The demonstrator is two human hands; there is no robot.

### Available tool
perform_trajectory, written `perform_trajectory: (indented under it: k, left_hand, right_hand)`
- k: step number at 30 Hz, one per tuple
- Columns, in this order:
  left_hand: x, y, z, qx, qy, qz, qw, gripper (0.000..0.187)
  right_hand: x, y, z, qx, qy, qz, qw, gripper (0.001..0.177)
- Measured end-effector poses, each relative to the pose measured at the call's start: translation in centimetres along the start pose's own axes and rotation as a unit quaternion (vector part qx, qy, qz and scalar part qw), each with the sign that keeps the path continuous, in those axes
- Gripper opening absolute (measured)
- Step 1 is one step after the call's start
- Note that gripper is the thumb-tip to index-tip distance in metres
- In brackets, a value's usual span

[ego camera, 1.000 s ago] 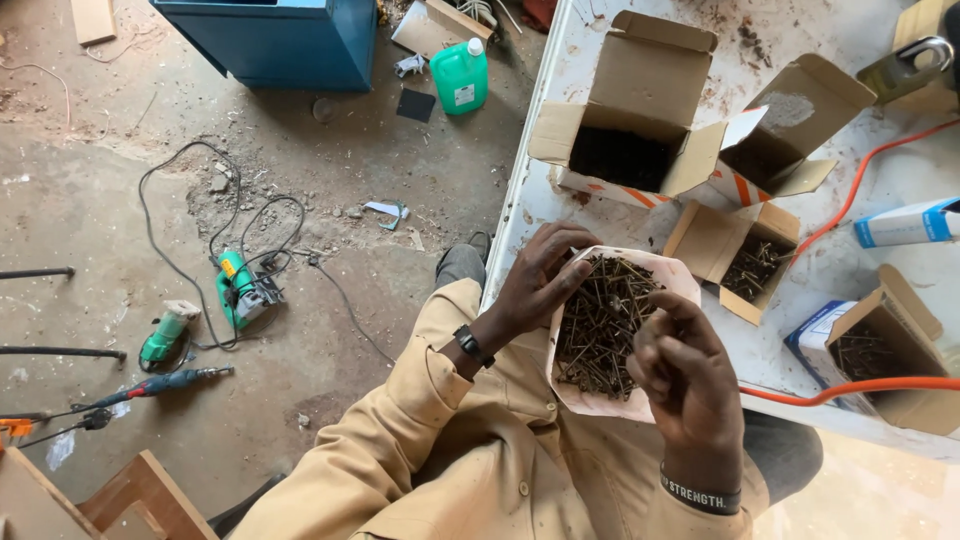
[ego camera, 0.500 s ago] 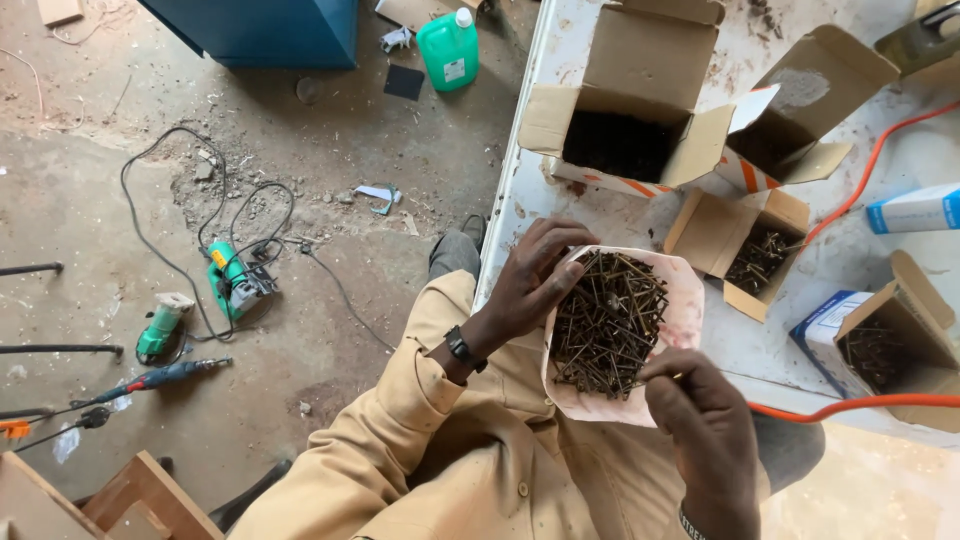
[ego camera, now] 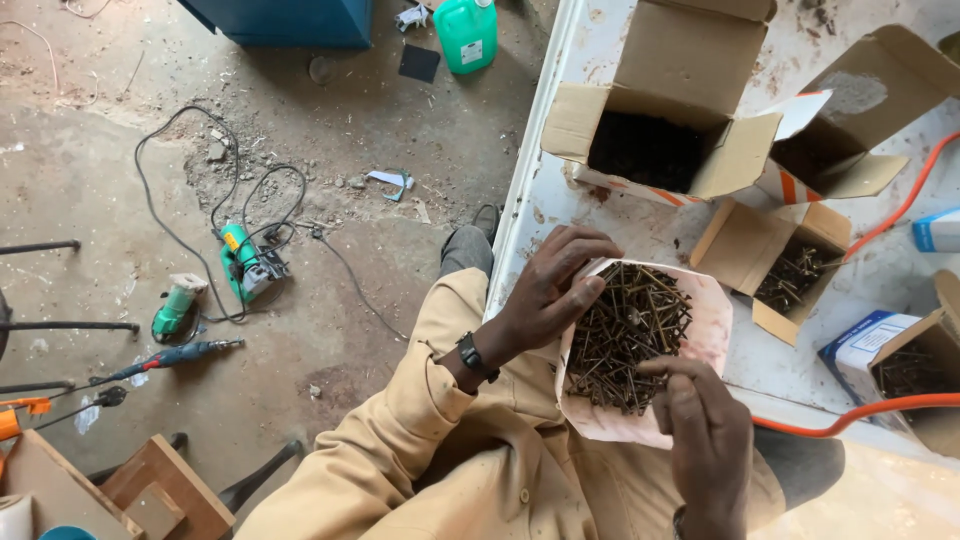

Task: Sorting through a collection of nails to select or organize them.

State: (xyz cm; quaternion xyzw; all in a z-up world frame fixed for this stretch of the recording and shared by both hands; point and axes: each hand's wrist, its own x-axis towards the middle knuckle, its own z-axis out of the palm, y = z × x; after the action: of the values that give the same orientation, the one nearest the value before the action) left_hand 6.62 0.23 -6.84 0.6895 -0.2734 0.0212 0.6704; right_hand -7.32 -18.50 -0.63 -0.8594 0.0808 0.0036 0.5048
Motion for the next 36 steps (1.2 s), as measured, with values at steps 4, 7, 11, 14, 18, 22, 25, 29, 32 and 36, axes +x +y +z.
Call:
perform_trajectory:
  k: [4,7,11,14,18,22,25,29,32,36]
  left_hand:
    - [0.0,-0.2,0.2,0.008,0.001,0.007,1.0,0.038]
    - [0.0,-0.5,0.3,0.017,-0.003,0.002,1.0,0.043]
    - [-0.1,-0.6,0.4,0.023,0.005,0.006,1.0,0.04]
    - [0.0,-0.7,0.4,0.032,0.009,0.017,0.999,0.038]
    - [0.2,-0.8,0.5,0.034,0.013,0.022,0.999,0.04]
    - [0.4,-1.0,0.6,0.041,0.016,0.014,0.999,0.043]
    - [0.1,-0.9,0.7,0.048,0.024,0.011,0.998,0.043]
    - [0.2,-1.0,0.8,0.046,0.029,0.003,0.999,0.044]
    - [0.0,-0.9,0.8,0.043,0.029,0.003,0.999,0.043]
    - [0.0,-1.2,0.8,0.054,0.028,0.007,0.998,0.044]
  right_hand:
    - [-2.0,-3.5,0.0,-0.2,0.061,-0.044,0.977,0.03]
    - [-3.4,-3.3,0.7,-0.23,0.052,-0.141,0.962,0.024]
    - [-6.6,0.8,1.8,-0.382,0.079,-0.113,0.914,0.033]
    - [-7.2,2.1,2.7,-0.373,0.094,-0.085,0.919,0.03]
    - [-7.0,1.4,3.6,-0.308,0.117,-0.093,0.94,0.022]
    - [-6.7,1.1,4.0,-0.303,0.127,-0.071,0.942,0.022]
    - [-7.0,0.9,4.3,-0.351,0.15,-0.063,0.922,0.019]
    - [-6.8,1.4,4.2,-0.357,0.149,-0.082,0.919,0.017]
    - [-6.9,1.4,4.2,-0.364,0.153,-0.096,0.914,0.016]
    - [-6.7,1.1,4.0,-0.332,0.156,-0.124,0.922,0.017]
